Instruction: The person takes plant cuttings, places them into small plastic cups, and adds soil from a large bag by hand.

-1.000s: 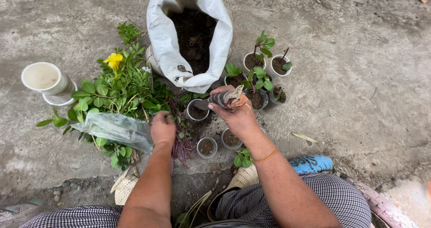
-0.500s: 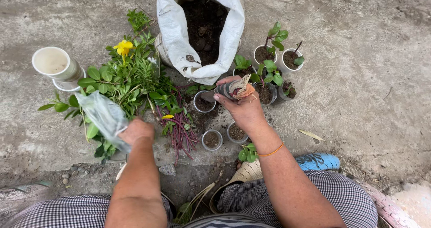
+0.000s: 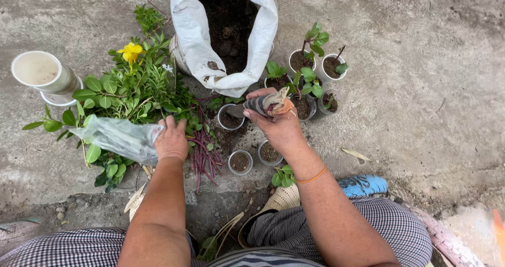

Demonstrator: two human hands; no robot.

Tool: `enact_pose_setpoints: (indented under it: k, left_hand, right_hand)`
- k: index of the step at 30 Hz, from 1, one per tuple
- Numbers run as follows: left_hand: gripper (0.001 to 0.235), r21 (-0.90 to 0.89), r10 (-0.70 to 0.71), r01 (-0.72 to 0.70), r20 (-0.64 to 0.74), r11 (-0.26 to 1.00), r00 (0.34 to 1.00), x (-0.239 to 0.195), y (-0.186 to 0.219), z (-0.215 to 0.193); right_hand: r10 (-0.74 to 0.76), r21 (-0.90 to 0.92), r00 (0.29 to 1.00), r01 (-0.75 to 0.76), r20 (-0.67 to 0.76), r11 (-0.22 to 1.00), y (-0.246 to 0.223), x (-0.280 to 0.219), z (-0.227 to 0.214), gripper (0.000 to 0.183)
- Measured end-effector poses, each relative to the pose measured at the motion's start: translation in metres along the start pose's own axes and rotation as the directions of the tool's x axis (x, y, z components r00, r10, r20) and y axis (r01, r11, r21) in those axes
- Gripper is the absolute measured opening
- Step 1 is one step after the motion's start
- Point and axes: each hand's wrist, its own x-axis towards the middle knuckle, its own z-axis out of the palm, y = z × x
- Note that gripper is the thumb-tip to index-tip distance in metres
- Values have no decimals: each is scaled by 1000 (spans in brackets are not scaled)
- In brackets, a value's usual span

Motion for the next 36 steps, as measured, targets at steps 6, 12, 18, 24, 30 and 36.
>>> enact_pose_setpoints:
  k: [6, 12, 18, 24, 30, 36]
  left_hand:
    - [24, 352, 557, -569, 145, 743, 818, -26, 34, 30]
    - [26, 330, 377, -446, 253, 832, 891, -7, 18, 23]
    - [24, 165, 271, -319, 261, 933, 927, 0, 3, -40]
    - [27, -327, 224, -137, 243, 935, 944, -11, 11, -66]
    - [16, -908, 315, 153, 288, 389, 904, -5, 22, -68]
    - [10, -899, 198, 319, 386, 301, 901, -17, 18, -88]
  right_hand:
    - [-18, 59, 1000, 18, -6, 998, 6, -3, 3, 30]
    - [-18, 7, 1000, 18, -6, 1000, 2, -2, -2, 31]
    - [49, 45, 999, -49, -13, 998, 3, 2, -1, 31]
    - [23, 105, 1000, -21, -19, 994, 10, 2, -1, 33]
    - [30, 63, 999, -27, -44, 998, 18, 2, -4, 33]
    - [55, 92, 997, -50, -61, 995, 21, 3, -8, 32]
